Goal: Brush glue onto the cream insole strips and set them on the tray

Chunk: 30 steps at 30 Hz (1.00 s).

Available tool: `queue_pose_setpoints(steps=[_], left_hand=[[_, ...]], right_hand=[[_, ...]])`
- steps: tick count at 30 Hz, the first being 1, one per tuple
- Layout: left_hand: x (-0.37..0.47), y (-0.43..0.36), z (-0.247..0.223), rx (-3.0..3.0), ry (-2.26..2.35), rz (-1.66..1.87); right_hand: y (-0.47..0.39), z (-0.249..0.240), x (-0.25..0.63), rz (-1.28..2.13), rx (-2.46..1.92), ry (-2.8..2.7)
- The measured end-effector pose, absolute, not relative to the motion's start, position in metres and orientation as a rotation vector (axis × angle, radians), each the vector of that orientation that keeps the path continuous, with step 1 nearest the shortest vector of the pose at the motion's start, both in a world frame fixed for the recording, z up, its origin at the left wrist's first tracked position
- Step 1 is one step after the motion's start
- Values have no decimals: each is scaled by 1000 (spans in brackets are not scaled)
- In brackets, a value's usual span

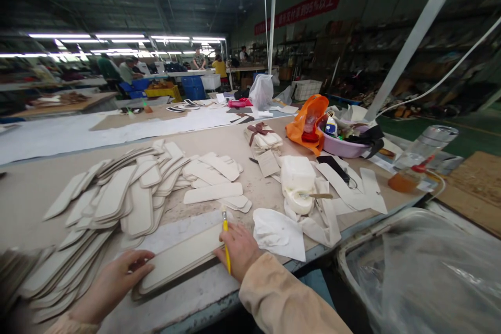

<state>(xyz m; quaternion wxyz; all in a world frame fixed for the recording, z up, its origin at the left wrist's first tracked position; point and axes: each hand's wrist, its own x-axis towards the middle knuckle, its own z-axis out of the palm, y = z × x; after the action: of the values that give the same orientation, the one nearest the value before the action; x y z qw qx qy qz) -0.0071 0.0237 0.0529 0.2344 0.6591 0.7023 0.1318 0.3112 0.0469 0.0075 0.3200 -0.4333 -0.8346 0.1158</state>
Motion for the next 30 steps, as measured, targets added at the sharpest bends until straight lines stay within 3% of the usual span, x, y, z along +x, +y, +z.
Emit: queue_pose_setpoints(steps=[18, 30], left_hand=[[1, 18, 56, 1814, 2029, 347], [41, 27, 105, 1779, 1657, 506]], right_hand=[[74, -1, 325, 471, -1135, -1826], [68, 56, 305, 1007, -861, -1234]])
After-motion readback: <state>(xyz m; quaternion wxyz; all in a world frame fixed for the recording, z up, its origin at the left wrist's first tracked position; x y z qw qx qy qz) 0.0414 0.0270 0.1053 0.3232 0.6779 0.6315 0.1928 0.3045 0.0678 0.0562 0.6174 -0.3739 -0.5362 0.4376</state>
